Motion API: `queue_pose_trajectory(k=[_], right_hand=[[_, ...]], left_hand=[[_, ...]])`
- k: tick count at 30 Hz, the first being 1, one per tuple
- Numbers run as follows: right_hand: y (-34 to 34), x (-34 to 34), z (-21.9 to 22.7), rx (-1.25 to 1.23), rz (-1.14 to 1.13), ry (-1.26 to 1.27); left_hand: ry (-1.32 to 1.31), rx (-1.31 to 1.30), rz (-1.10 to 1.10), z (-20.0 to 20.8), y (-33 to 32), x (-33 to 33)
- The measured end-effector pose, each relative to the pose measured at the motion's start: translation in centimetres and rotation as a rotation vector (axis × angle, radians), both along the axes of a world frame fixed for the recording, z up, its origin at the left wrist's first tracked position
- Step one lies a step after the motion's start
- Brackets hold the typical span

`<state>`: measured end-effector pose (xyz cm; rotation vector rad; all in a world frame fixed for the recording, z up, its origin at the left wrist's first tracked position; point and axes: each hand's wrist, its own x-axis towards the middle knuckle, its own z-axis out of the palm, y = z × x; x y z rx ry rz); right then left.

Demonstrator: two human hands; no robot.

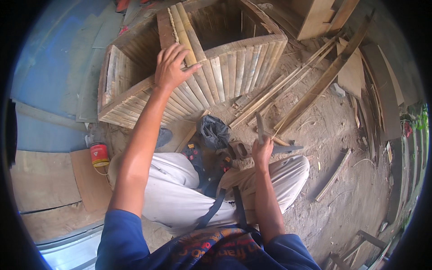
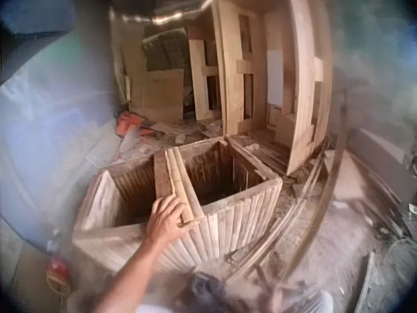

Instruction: The person sits on the floor and uses a hand saw to cut a thin wooden strip, then uses a knife to shave and shape the strip. The person repeatedly tests the fit of the shaped strip into a slot on a wooden structure.

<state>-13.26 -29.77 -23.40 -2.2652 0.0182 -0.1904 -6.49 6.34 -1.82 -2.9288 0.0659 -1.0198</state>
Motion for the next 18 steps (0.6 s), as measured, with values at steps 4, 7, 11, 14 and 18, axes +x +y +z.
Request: queue_pose_trajectory(k=[4,7,11,14,18], right_hand=[[-0.2,-0.6,-0.9,-0.058,0.097,-0.096],[2.7,-0.1,-1.2,0.007,0.201,-0.247],[7.0,-2.2,-3.5,0.119,0.573,-0.105],[8.4,-3.6,-6.6,0.043,0.88,-0.323],[8.2,-4.7,-10.1,-0.303,0.937,0.256]], left_hand=[[-0.134,-0.078,-0.102,-5.0,-3.1,-4.2],[0.087,-0.32,-0.249,-12.3,-6.5,-8.7],[0.426,-0.467,-0.121,-21.6,-8.7,-13.5],[0.673,-0.538,0.03,-25.9,-9.1,-16.5],[0.829,-0.483,0.27,-28.1,-8.0,-18.3]])
